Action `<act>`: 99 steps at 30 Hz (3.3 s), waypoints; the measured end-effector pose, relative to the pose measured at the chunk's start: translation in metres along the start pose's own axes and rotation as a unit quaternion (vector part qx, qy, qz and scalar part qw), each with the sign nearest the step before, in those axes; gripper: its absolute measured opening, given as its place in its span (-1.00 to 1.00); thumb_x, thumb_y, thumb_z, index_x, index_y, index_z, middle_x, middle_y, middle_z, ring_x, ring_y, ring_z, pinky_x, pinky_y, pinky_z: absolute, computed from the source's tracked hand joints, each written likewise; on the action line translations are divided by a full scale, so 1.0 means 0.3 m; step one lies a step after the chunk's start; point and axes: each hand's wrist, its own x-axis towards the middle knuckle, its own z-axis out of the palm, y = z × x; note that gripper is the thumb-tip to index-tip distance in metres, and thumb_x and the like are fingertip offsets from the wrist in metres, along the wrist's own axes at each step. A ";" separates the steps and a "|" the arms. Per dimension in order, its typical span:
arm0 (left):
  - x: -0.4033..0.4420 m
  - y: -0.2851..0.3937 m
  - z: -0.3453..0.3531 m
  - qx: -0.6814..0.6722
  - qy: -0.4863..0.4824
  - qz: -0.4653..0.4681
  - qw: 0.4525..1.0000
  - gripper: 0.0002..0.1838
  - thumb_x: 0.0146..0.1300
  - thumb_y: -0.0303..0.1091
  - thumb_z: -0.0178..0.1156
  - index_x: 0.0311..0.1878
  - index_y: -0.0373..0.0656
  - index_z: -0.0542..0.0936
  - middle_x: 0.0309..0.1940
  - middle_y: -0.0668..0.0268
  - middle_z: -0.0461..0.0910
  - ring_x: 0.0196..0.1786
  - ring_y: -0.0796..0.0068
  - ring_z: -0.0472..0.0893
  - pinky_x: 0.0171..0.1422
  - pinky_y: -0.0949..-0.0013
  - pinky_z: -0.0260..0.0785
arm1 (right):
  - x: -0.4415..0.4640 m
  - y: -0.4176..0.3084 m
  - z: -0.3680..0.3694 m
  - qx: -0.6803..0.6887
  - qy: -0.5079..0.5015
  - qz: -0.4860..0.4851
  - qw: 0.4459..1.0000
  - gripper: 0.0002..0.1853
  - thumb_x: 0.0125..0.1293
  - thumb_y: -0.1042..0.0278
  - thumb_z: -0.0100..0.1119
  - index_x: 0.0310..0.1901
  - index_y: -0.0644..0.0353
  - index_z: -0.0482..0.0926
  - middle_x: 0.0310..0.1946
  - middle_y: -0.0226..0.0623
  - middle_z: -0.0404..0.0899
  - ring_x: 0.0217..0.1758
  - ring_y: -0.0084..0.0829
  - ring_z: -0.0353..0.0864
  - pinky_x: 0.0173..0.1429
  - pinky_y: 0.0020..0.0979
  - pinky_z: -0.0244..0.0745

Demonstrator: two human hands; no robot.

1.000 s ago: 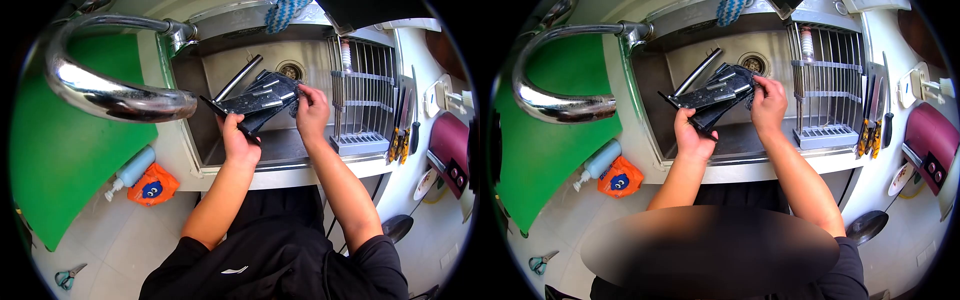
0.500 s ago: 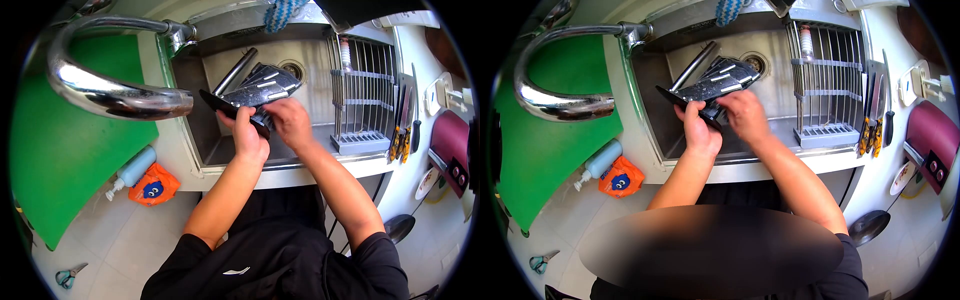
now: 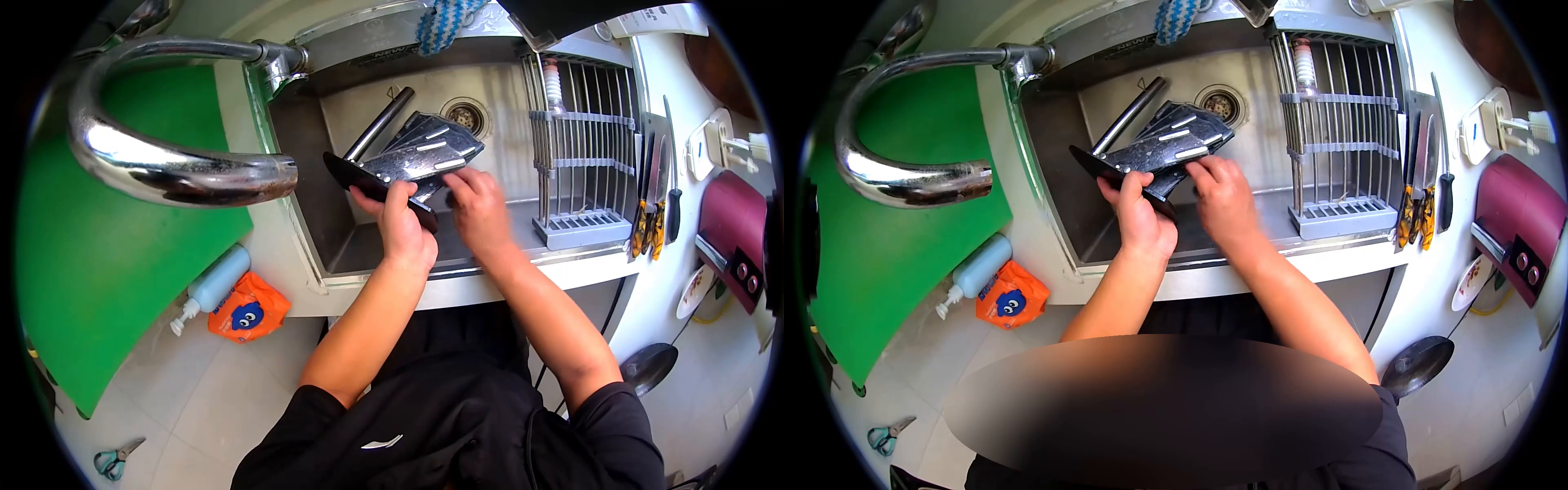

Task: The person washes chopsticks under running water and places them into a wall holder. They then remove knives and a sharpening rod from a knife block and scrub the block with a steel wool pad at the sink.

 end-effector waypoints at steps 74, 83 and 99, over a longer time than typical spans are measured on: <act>-0.017 0.096 -0.250 0.248 -0.264 0.186 0.913 0.27 -0.11 -0.53 0.22 0.77 -0.12 -0.14 0.58 0.21 0.04 0.66 0.20 0.13 0.74 0.16 -0.02 | 0.246 -0.018 0.032 0.144 -0.031 0.112 0.983 -0.80 0.38 0.29 0.41 -0.15 0.28 0.79 -0.13 -0.05 0.74 -0.07 0.01 0.72 0.09 -0.11 0.62; 0.002 0.108 -0.281 0.361 -0.255 0.282 0.851 0.27 -0.18 -0.43 0.28 0.75 -0.11 -0.02 0.51 0.06 0.07 0.54 0.09 0.19 0.69 0.11 0.00 | 0.196 0.144 0.035 0.074 -0.011 0.169 0.983 -0.84 0.31 0.35 0.46 -0.20 0.26 0.79 -0.21 -0.05 0.75 -0.12 -0.04 0.74 0.06 -0.16 0.64; -0.016 0.109 -0.202 0.480 -0.233 0.327 0.780 0.24 -0.17 -0.39 0.31 0.74 -0.05 0.07 0.58 -0.01 0.02 0.61 0.07 0.16 0.72 0.08 -0.07 | 0.209 0.052 0.032 0.168 0.054 0.205 0.963 -0.88 0.32 0.41 0.42 -0.22 0.27 0.76 -0.22 -0.12 0.74 -0.10 -0.11 0.73 0.09 -0.22 0.60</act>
